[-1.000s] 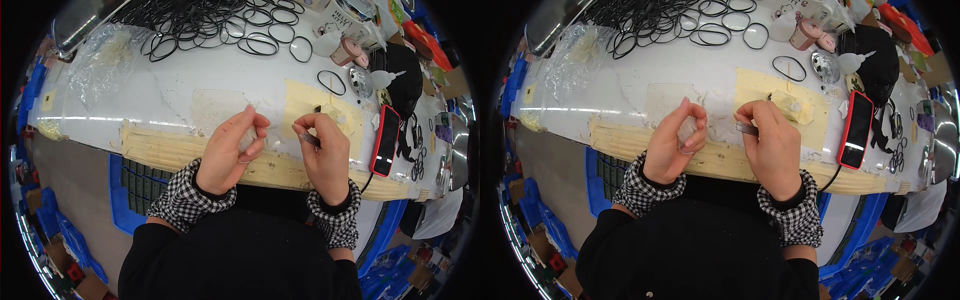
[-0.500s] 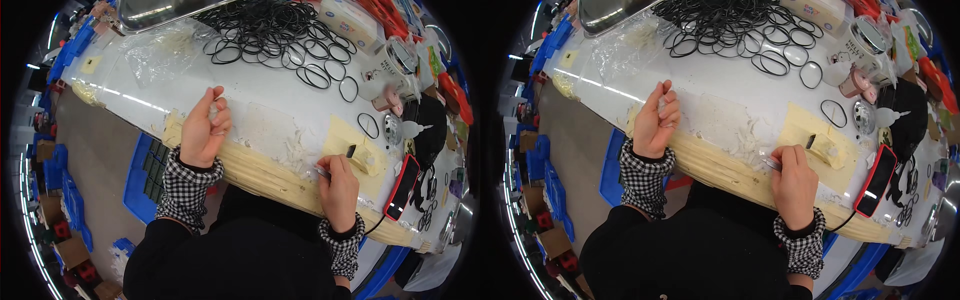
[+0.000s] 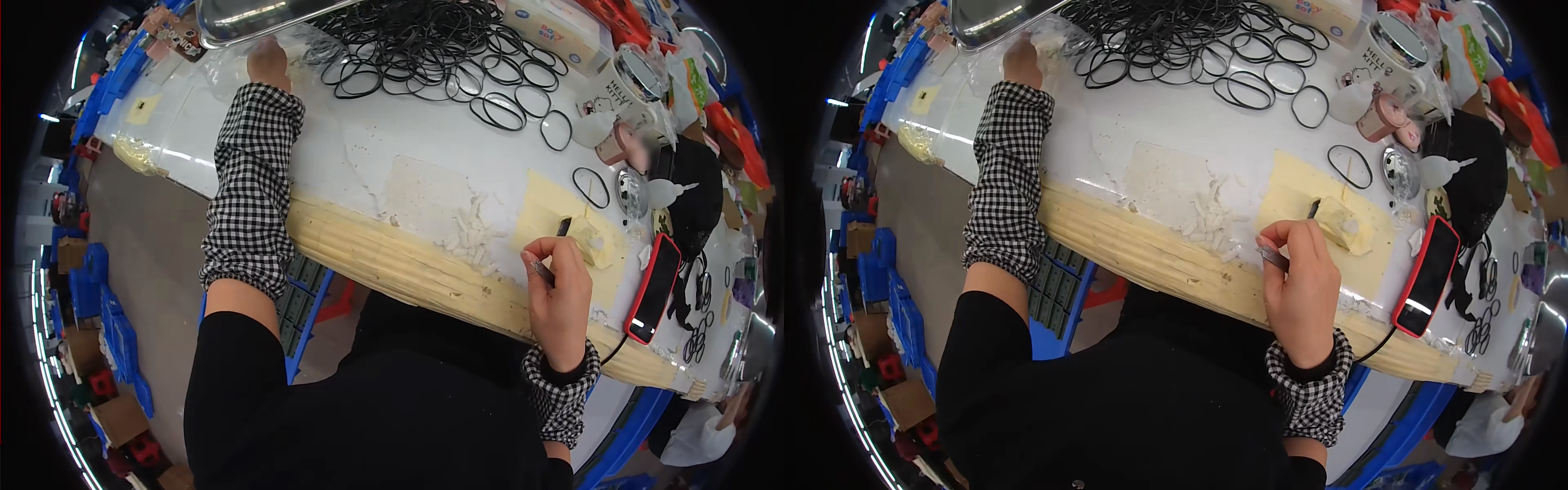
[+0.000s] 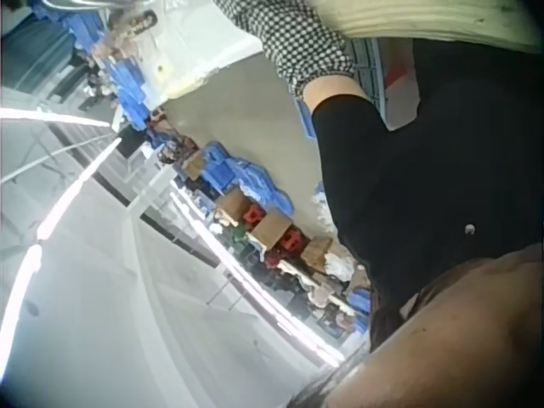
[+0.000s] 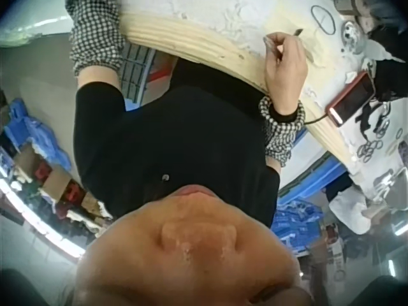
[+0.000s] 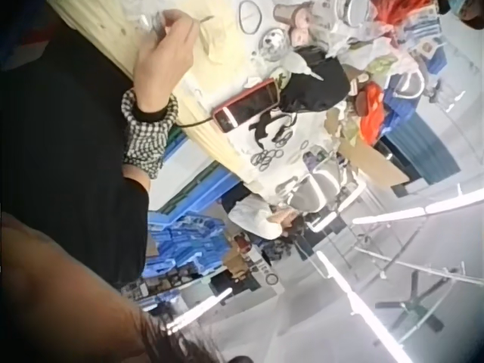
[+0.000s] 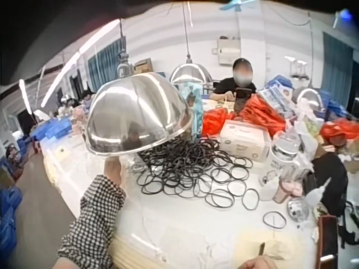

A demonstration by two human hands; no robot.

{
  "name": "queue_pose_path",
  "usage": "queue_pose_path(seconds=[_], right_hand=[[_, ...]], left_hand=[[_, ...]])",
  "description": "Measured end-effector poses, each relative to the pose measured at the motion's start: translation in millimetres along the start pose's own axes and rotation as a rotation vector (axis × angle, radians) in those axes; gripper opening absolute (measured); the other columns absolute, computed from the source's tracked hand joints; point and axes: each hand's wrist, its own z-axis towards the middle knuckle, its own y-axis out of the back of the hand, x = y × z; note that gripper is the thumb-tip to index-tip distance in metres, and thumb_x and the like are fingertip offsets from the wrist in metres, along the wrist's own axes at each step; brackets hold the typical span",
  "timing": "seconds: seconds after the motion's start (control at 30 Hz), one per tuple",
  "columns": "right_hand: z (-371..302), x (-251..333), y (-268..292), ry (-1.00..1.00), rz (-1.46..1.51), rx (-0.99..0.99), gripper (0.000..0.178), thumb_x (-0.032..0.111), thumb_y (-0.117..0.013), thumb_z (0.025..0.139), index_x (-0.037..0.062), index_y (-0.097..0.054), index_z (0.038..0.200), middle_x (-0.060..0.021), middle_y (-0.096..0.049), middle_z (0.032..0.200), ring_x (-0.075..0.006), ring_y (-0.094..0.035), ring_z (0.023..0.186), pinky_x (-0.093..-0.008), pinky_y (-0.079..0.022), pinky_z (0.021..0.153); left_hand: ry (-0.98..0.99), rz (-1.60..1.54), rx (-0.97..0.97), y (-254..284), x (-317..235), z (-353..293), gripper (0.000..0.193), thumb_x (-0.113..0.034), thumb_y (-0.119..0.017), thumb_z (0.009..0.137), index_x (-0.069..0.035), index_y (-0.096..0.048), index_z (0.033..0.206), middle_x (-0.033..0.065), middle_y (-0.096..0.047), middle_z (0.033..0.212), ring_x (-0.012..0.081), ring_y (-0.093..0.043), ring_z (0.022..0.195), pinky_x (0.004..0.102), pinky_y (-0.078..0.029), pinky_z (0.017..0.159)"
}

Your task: Assembling small plastic components at a factory workbench.

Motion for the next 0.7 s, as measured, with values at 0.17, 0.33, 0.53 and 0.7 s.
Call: queue_pose_path(seconds=[0.17, 0.33, 0.53, 0.7], right_hand=[[1, -1, 12, -0.089, 0.169, -0.022, 0.009, -0.005, -0.059, 0.08, -0.0009, -0.053, 0.085, -0.0092, -0.052, 0.078, -0.0195, -0.05, 0.062, -0.0268, -0.042, 0.053], [-2, -5, 18, -0.231, 0.469, 0.047, 0.006, 0.004, -0.059, 0.087, 0.001, -0.055, 0.087, 0.0003, -0.05, 0.075, -0.005, -0.036, 0.054, -0.0202, -0.03, 0.049], [2, 11, 12, -0.288, 0.659, 0.15, 0.007, 0.008, -0.059, 0.089, 0.0016, -0.056, 0.089, 0.0032, -0.052, 0.076, -0.0018, -0.034, 0.055, -0.018, -0.028, 0.049], [-3, 18, 11, -0.253, 0.658, 0.082, 0.007, 0.006, -0.06, 0.087, 0.0017, -0.056, 0.089, 0.0014, -0.054, 0.077, -0.0029, -0.04, 0.057, -0.019, -0.032, 0.05]], left_hand=[[-0.254, 0.627, 0.016, -21, -7, -64, 0.046, -0.027, -0.055, 0.091, 0.004, -0.05, 0.125, 0.0139, -0.055, 0.122, 0.0202, -0.049, 0.113, 0.0267, -0.036, 0.093], [-0.274, 0.641, 0.285, -22, -19, -190, 0.027, -0.015, -0.057, 0.091, 0.005, -0.061, 0.108, 0.01, -0.064, 0.105, 0.0126, -0.057, 0.097, 0.0241, -0.043, 0.085], [0.201, 0.023, 0.784, -86, 6, -296, 0.024, -0.003, -0.056, 0.089, 0.004, -0.055, 0.112, 0.0108, -0.063, 0.097, 0.0161, -0.062, 0.09, 0.0258, -0.051, 0.074], [0.294, -0.192, 0.868, -118, 35, -304, 0.016, -0.006, -0.059, 0.089, 0.002, -0.057, 0.103, 0.0083, -0.063, 0.091, 0.0118, -0.061, 0.08, 0.0232, -0.05, 0.072]])
